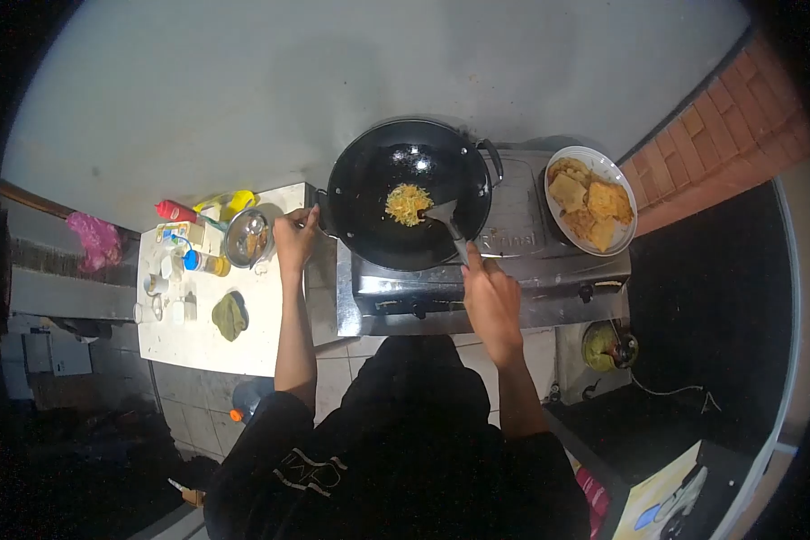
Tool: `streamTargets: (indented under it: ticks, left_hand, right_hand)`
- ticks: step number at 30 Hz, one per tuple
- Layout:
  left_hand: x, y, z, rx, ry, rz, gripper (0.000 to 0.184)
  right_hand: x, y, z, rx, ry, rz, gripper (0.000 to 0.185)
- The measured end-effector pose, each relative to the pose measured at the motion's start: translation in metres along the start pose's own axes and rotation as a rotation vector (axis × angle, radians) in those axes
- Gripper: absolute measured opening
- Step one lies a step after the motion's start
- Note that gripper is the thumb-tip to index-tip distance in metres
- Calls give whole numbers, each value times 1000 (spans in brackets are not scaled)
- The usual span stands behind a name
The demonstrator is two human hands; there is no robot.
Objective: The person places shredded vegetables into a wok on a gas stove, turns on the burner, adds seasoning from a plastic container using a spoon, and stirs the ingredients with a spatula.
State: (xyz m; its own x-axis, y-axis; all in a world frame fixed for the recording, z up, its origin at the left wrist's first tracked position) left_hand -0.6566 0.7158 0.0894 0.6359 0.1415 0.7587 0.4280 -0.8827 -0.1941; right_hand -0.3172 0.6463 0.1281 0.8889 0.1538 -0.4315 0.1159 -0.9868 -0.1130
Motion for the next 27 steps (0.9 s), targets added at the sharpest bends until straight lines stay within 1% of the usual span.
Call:
streamTargets:
  ticks: [2, 6, 8, 10, 12, 16, 19, 25, 27]
  left_hand:
    - [-3, -1, 4, -40, 15, -32, 25]
    - [7, 1, 0, 26, 18, 50, 24]
    - [8, 5, -2, 26, 26, 29, 24]
    - [9, 4, -2, 75, 21, 69, 25]
    - [5, 3, 0, 76, 18, 53, 25]
    - [0, 5, 1, 81, 0, 16, 28]
    - [2, 7, 1, 94, 41, 12, 28]
    - [-4, 7, 1, 106, -19, 37, 29]
    - [-4, 8, 1, 101, -33, 38, 29]
  right_hand:
    - [7, -4, 0, 9, 34, -2, 35]
    - [10, -12, -10, 54, -21, -34, 34]
    - [15, -12, -13, 78, -46, -65, 34]
    - [18, -9, -20, 109, -61, -95, 33]
    - [22, -4, -22, 62, -46, -89, 32]
    - [24, 2, -24, 71, -66, -111, 31]
    - [26, 0, -20, 35, -52, -115, 31]
    - [26, -4, -16, 25, -14, -126, 31]
    - [25, -5, -13, -17, 3, -143, 28]
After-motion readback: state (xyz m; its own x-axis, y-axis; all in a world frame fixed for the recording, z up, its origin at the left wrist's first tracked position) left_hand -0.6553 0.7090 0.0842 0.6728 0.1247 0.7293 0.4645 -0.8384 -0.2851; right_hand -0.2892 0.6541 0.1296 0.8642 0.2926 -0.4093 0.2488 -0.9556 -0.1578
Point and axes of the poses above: each hand's wrist, its own y-axis away from the middle knuckle, its own z-axis out of the palm, x = y × z, the point moved 9 cm from there along -y, towards the middle knuckle, and after that the axes turned 2 degrees about z, right-handed, at the moved point
